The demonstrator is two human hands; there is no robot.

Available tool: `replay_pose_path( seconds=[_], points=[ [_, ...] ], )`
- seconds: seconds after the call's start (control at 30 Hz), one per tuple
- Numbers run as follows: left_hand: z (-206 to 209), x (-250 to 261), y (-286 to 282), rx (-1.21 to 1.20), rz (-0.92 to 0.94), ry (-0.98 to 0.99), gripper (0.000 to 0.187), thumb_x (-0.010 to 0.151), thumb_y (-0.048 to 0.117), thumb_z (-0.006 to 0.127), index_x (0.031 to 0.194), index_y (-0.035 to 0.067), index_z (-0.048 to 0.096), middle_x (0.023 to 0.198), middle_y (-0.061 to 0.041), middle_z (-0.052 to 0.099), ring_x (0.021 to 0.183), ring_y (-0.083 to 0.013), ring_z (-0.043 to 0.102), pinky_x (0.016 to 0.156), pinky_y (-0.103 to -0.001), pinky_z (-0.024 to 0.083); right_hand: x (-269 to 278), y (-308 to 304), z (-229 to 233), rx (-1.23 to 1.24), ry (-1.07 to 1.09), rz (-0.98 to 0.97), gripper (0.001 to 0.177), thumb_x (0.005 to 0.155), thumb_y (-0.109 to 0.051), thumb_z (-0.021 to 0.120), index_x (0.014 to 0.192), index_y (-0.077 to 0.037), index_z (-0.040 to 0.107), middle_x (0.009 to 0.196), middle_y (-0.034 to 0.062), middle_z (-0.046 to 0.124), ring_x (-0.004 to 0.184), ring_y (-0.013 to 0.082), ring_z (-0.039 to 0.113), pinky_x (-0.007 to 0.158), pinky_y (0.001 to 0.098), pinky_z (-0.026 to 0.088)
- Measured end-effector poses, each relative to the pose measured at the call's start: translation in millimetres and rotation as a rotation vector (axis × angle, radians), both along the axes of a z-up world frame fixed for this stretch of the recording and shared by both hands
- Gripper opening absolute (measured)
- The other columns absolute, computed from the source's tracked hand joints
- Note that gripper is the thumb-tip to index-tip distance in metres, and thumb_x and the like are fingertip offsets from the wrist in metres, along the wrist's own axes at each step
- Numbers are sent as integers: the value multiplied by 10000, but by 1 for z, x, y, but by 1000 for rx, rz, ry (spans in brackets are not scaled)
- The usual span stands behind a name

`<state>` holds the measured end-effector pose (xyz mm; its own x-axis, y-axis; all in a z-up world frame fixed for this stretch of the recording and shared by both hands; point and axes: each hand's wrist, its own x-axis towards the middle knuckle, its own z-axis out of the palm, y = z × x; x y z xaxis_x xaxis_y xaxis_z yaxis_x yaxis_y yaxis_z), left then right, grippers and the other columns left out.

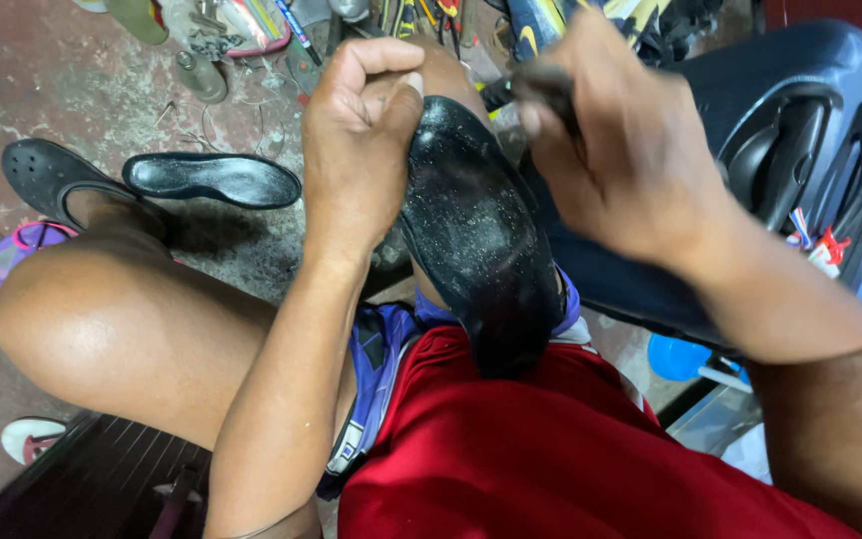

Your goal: The person holds a black shoe sole and uses a small metal tool to scrape and clean the surface. They repeatedly scrape different areas of the sole, removing debris and smoothing the material.

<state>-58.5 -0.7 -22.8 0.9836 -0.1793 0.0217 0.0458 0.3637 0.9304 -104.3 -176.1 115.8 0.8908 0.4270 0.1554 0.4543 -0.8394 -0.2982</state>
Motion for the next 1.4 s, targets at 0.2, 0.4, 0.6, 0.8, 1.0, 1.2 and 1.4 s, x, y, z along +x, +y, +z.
replay_pose_path(
  seconds=[0.2, 0.4, 0.6, 0.8, 1.0, 1.2, 1.4],
  points=[
    [0, -6, 2, 36, 101, -107, 153, 1091, -47, 585, 1231, 11, 598, 872, 29, 630, 654, 7, 479, 629, -216, 355, -24, 15, -21, 37, -20, 14, 193, 1050, 27, 631, 1209, -11, 528, 1031, 164, 581, 856, 352, 665, 742, 414, 546],
    [4, -10, 5, 18, 115, -60, 180, 1076, -41, 593, 1250, 3, 585, 916, 0, 646, 736, -11, 519, 656, -199, 396, -15, 23, -52, 78, -78, -166, 177, 1067, 1, 656, 1185, -3, 524, 1016, 178, 620, 885, 384, 675, 752, 434, 535],
    [3, -13, 1, -54, 162, -38, 201, 1062, -43, 590, 1260, -9, 570, 1089, -41, 656, 843, -27, 605, 767, -202, 505, -12, 25, -63, 130, -174, -121, 140, 1067, 10, 643, 1166, 1, 545, 1042, 165, 629, 896, 366, 685, 763, 403, 553],
    [-3, -12, -1, 42, 198, -57, 210, 1057, -37, 608, 1264, -17, 581, 1175, -60, 664, 957, -65, 637, 894, -219, 532, -5, 19, -60, 66, -127, -61, 142, 1004, -12, 652, 1099, -19, 547, 983, 173, 598, 847, 371, 671, 716, 436, 522],
    [-5, -13, -4, 62, 227, -123, 151, 1095, -39, 596, 1246, -27, 583, 1188, -71, 660, 1045, -81, 632, 984, -221, 519, -2, 13, -64, 131, -117, -98, 151, 1062, 0, 643, 1182, -18, 553, 968, 125, 618, 806, 321, 677, 723, 413, 532],
    [-4, -13, -2, -21, 200, -71, 198, 1083, -29, 583, 1280, -15, 567, 1224, -55, 647, 1093, -98, 634, 1013, -248, 516, 2, 5, -67, 156, -98, 24, 134, 1013, 2, 645, 1110, -46, 566, 959, 113, 626, 821, 290, 695, 716, 386, 537],
    [-4, -21, -5, 148, 262, -175, 97, 1140, -24, 578, 1237, -26, 573, 1155, -53, 626, 1040, -91, 584, 991, -224, 489, -2, 6, -71, 101, -151, -55, 150, 1040, -53, 680, 1111, -40, 549, 998, 120, 600, 836, 300, 678, 707, 397, 523]
  ],
)
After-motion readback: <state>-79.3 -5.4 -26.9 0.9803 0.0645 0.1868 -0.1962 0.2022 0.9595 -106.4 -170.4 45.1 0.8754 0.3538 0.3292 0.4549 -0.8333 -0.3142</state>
